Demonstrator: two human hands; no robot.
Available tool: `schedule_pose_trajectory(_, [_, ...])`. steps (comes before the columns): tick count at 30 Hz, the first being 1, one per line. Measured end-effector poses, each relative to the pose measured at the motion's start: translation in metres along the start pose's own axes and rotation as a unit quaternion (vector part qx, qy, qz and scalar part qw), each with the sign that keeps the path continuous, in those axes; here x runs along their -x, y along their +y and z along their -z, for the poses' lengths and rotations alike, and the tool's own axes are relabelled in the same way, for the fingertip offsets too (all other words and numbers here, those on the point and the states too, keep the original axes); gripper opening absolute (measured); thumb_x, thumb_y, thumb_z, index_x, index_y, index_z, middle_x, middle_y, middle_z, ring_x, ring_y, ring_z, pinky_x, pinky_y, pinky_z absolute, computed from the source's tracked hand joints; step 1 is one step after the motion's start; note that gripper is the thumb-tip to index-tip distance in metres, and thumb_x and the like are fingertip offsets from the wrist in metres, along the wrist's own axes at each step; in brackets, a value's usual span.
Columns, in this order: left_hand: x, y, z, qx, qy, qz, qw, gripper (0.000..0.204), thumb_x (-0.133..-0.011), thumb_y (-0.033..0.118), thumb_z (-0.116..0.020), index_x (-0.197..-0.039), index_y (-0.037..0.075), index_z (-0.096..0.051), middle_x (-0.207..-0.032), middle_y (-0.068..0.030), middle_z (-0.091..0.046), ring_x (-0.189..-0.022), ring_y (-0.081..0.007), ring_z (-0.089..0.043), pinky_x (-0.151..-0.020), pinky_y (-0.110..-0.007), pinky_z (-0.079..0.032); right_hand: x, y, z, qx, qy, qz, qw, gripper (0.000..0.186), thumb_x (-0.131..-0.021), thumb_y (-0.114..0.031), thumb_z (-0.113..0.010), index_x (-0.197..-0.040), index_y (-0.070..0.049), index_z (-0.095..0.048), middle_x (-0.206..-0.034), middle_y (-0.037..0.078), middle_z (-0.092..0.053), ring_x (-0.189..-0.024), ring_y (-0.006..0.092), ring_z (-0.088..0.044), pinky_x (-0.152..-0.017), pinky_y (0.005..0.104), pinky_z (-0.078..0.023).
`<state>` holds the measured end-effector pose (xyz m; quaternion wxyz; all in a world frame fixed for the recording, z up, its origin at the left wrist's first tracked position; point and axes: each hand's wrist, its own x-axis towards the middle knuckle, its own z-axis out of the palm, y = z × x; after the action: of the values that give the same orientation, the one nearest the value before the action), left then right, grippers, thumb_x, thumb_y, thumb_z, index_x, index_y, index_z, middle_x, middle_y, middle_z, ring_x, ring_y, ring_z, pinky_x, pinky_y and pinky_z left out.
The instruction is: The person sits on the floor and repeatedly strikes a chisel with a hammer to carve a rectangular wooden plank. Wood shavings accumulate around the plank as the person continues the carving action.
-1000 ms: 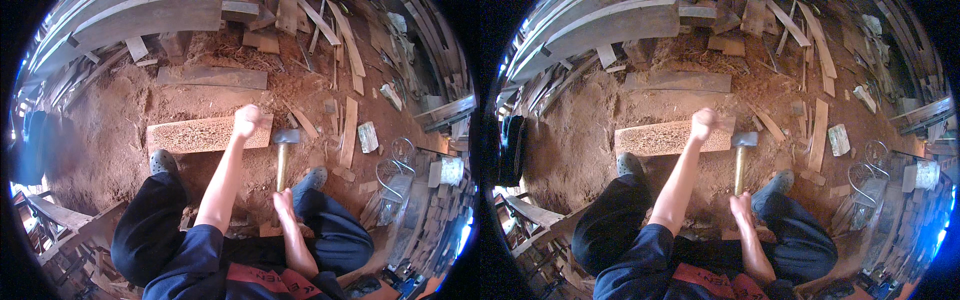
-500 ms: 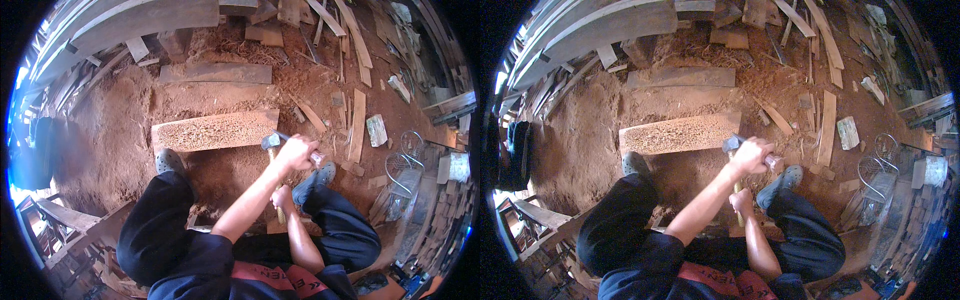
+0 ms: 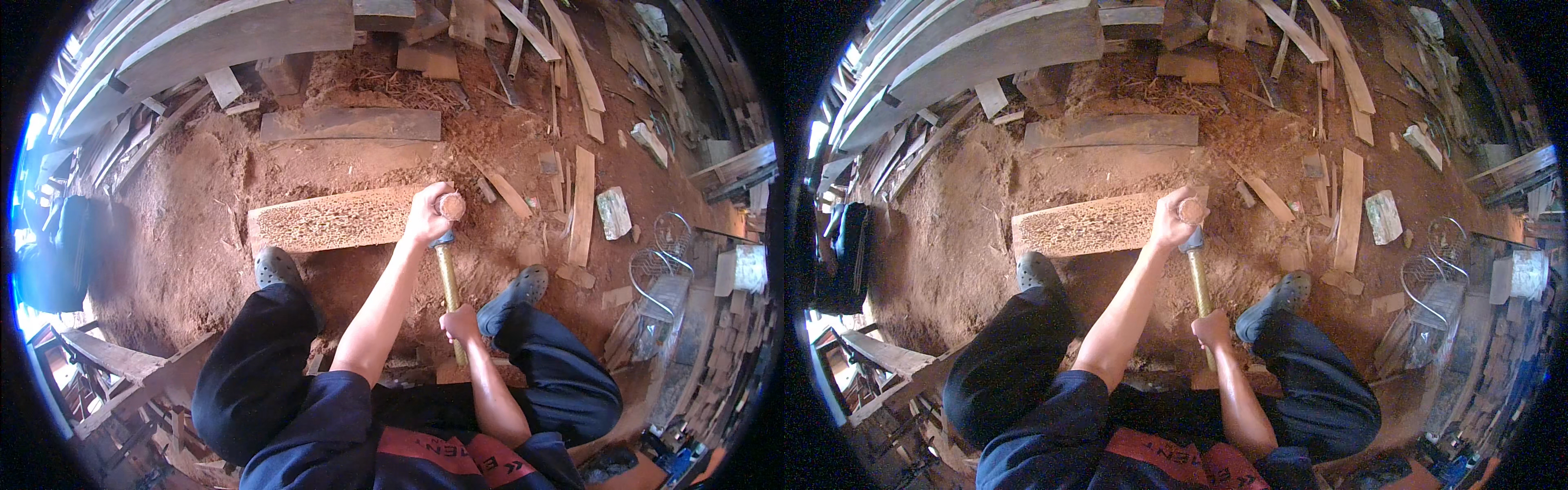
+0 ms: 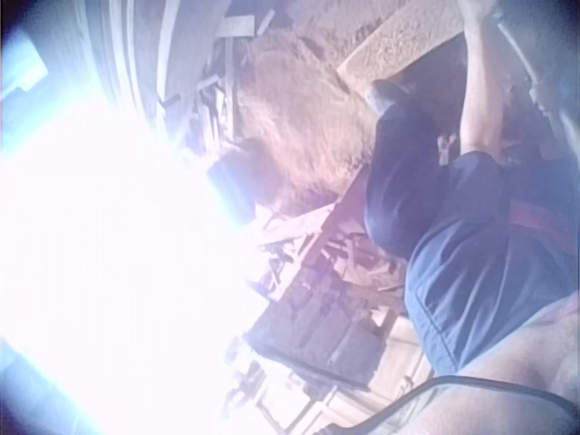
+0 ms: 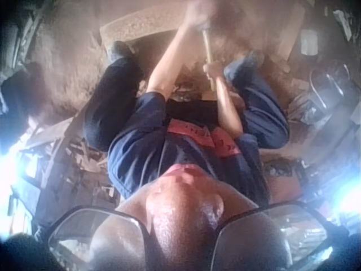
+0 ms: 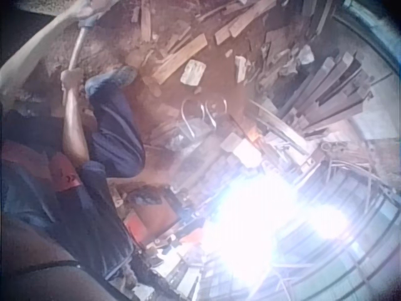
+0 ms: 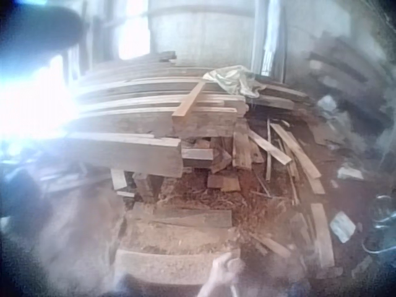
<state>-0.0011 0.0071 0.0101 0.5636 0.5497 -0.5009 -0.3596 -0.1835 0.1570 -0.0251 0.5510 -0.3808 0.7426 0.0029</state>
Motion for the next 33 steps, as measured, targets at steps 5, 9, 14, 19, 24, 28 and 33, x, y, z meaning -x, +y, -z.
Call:
schedule_pose_trajectory(5, [-0.002, -0.004, -0.004, -0.001, -0.002, -0.016, 1.0, 0.025, -0.066, 0.016, -0.075, -0.073, 0.002, -0.055, -0.066, -0.0099, -0.057, -0.062, -0.0189, -0.056, -0.058, -0.031, -0.045, -0.001, 0.003, -0.001, -0.012, -0.009, -0.01, 1.0, 0.012, -0.061, -0.003, -0.06, -0.056, 0.002, -0.051, -0.048, 0.008, -0.05, -0.034, 0.016, -0.047, -0.032, 0.0316, -0.038])
schedule_pose_trajectory(9, [-0.01, -0.005, 0.0, -0.007, -0.022, 0.043, 0.999, 0.025, -0.066, 0.015, -0.075, -0.075, 0.002, -0.056, -0.068, -0.01, -0.059, -0.064, -0.0175, -0.057, -0.06, -0.031, -0.045, 0.005, 0.002, -0.001, -0.036, -0.002, 0.005, 0.999, 0.01, -0.062, -0.001, -0.06, -0.065, 0.002, -0.05, -0.049, 0.007, -0.049, -0.033, 0.016, -0.045, -0.031, 0.0304, -0.036])
schedule_pose_trajectory(14, [-0.02, -0.01, 0.003, 0.012, -0.018, 0.065, 0.998, 0.02, -0.067, 0.014, -0.067, -0.078, 0.002, -0.056, -0.068, -0.0118, -0.058, -0.064, -0.0227, -0.057, -0.061, -0.031, -0.045, 0.036, -0.034, 0.012, -0.231, -0.021, 0.049, 0.972, 0.014, -0.064, -0.001, -0.061, -0.075, 0.0, -0.052, -0.053, 0.004, -0.05, -0.036, 0.0142, -0.045, -0.032, 0.0296, -0.037])
schedule_pose_trajectory(19, [-0.021, -0.019, 0.002, 0.017, 0.017, 0.041, 0.999, 0.018, -0.069, 0.013, -0.065, -0.071, 0.001, -0.052, -0.061, -0.0089, -0.053, -0.056, -0.016, -0.049, -0.055, -0.03, -0.041, 0.091, -0.088, 0.072, -0.303, 0.077, 0.167, 0.935, 0.025, -0.064, 0.008, -0.06, -0.079, -0.007, -0.046, -0.053, -0.001, -0.045, -0.033, 0.0083, -0.04, -0.029, 0.0234, -0.032])
schedule_pose_trajectory(24, [-0.021, -0.017, 0.005, 0.05, 0.035, 0.039, 0.997, 0.019, -0.069, 0.015, -0.063, -0.067, 0.002, -0.05, -0.059, -0.0105, -0.05, -0.054, -0.0145, -0.044, -0.052, -0.029, -0.039, 0.167, -0.144, 0.118, -0.368, 0.172, 0.381, 0.831, 0.026, -0.069, 0.012, -0.055, -0.078, -0.007, -0.04, -0.055, 0.001, -0.042, -0.035, 0.0074, -0.038, -0.031, 0.023, -0.034])
schedule_pose_trajectory(28, [-0.024, -0.014, 0.002, -0.02, -0.006, 0.049, 0.999, 0.018, -0.068, 0.016, -0.064, -0.074, 0.001, -0.057, -0.066, -0.0138, -0.057, -0.06, -0.0172, -0.055, -0.057, -0.03, -0.044, 0.176, -0.161, 0.101, -0.374, 0.234, 0.461, 0.77, 0.029, -0.071, 0.014, -0.052, -0.077, -0.008, -0.035, -0.059, 0.001, -0.037, -0.039, 0.0083, -0.037, -0.035, 0.0241, -0.036])
schedule_pose_trajectory(33, [-0.024, 0.002, -0.006, 0.023, -0.027, 0.066, 0.997, 0.021, -0.069, 0.018, -0.064, -0.085, 0.006, -0.066, -0.077, -0.0126, -0.065, -0.07, -0.0258, -0.063, -0.066, -0.031, -0.05, 0.086, -0.098, 0.066, 0.106, 0.329, 0.332, 0.878, 0.012, -0.067, -0.001, -0.062, -0.073, -0.002, -0.053, -0.062, 0.011, -0.056, -0.052, 0.0257, -0.057, -0.053, 0.0374, -0.048])
